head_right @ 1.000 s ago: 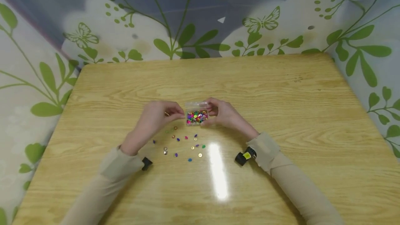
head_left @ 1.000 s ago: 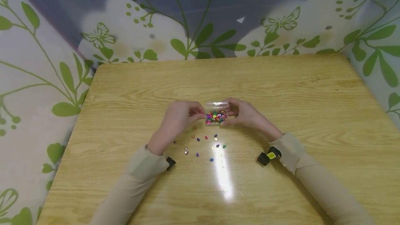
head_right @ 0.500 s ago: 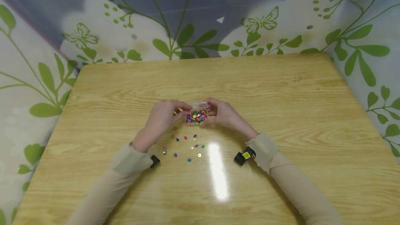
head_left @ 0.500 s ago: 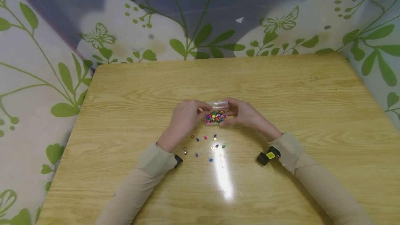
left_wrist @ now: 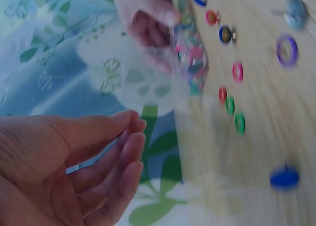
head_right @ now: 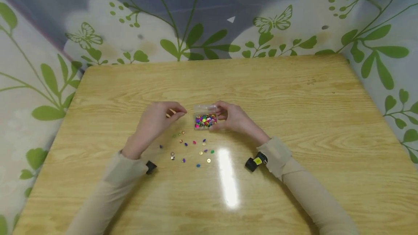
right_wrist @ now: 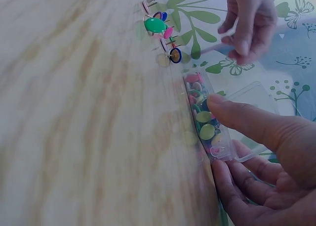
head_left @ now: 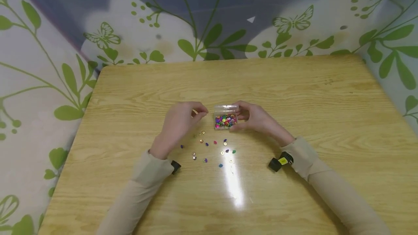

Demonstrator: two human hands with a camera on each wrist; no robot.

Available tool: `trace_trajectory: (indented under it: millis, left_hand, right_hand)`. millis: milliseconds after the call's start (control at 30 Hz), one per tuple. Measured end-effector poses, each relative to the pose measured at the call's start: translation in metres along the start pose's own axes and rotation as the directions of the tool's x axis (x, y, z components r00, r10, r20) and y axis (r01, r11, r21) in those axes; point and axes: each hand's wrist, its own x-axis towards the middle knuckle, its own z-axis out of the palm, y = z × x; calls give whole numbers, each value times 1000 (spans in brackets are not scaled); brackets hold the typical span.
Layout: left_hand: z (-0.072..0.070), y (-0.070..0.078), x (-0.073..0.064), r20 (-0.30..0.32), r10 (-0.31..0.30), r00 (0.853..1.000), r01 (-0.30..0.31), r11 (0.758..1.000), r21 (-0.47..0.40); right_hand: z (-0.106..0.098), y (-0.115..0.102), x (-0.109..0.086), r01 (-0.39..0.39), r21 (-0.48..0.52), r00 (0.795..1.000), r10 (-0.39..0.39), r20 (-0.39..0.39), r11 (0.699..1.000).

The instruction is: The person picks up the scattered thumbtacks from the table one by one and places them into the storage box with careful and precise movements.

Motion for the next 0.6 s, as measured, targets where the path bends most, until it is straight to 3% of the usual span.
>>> trace_trajectory:
  millis: [133, 333, 467, 600]
  left_hand:
    - [-11, -14, -13, 57, -43, 997, 42, 999, 13]
    - [-16, -39, -32, 167, -22, 986, 19, 1000, 23]
    - [-17, -52, -43, 256, -3, 967, 6, 1000, -8]
    - [-17, -58, -50, 333, -16, 943, 34, 998, -49]
  right_hand:
    - [1, 1, 0, 2, -11, 1000, -2, -3, 1000]
    - [-1, 0, 0, 0, -21, 1000, 0, -11, 1000]
    - [0, -1, 0, -2, -10, 1000, 2, -1, 1000]
    - [0, -1, 0, -3, -2, 1000, 3, 4, 1000]
